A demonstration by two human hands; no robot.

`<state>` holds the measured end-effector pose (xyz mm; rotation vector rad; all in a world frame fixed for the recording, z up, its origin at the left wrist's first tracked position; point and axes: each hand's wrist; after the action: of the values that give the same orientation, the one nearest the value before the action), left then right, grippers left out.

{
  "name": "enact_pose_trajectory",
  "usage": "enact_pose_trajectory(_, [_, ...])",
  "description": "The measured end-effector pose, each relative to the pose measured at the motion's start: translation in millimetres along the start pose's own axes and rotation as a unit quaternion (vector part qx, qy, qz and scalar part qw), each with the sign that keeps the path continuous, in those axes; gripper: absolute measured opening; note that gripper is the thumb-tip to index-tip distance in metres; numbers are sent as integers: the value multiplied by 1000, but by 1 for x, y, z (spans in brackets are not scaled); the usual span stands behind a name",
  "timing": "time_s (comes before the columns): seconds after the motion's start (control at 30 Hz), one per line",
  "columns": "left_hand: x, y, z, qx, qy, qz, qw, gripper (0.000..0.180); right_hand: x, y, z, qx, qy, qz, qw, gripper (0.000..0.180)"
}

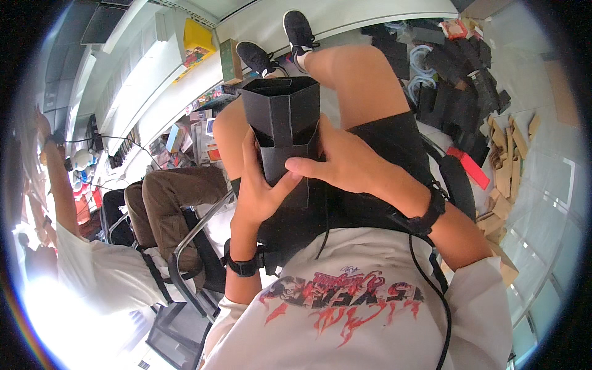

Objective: The person assembles a black cardboard box by folding the precut panels into a hexagonal shape and tucking the tabs into the sides.

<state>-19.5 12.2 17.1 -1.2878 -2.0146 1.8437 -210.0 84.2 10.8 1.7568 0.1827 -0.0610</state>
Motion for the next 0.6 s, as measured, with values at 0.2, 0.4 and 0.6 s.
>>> enact_pose_trajectory(0.2, [1,3,1,1,1,-1,1000,98,1,-2,0,-3,-6,2,1000,80])
enact_pose_trajectory(0.4, [0,2,0,-2,0,5,1000,98,2,-1,0,-6,-9,9,1000,81])
enact_pose_trajectory(0.6, [2,7,0,4,-10,34,999,99,1,-3,0,-12,-30,-4,999,82])
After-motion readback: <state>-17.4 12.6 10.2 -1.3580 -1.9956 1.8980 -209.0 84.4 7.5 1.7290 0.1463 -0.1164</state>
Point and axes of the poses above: each hand's wrist, its own z-axis towards the middle knuckle, its own x-axis out of the palm, y = z × x, and after that the axes turned 8 degrees about -x, right-handed
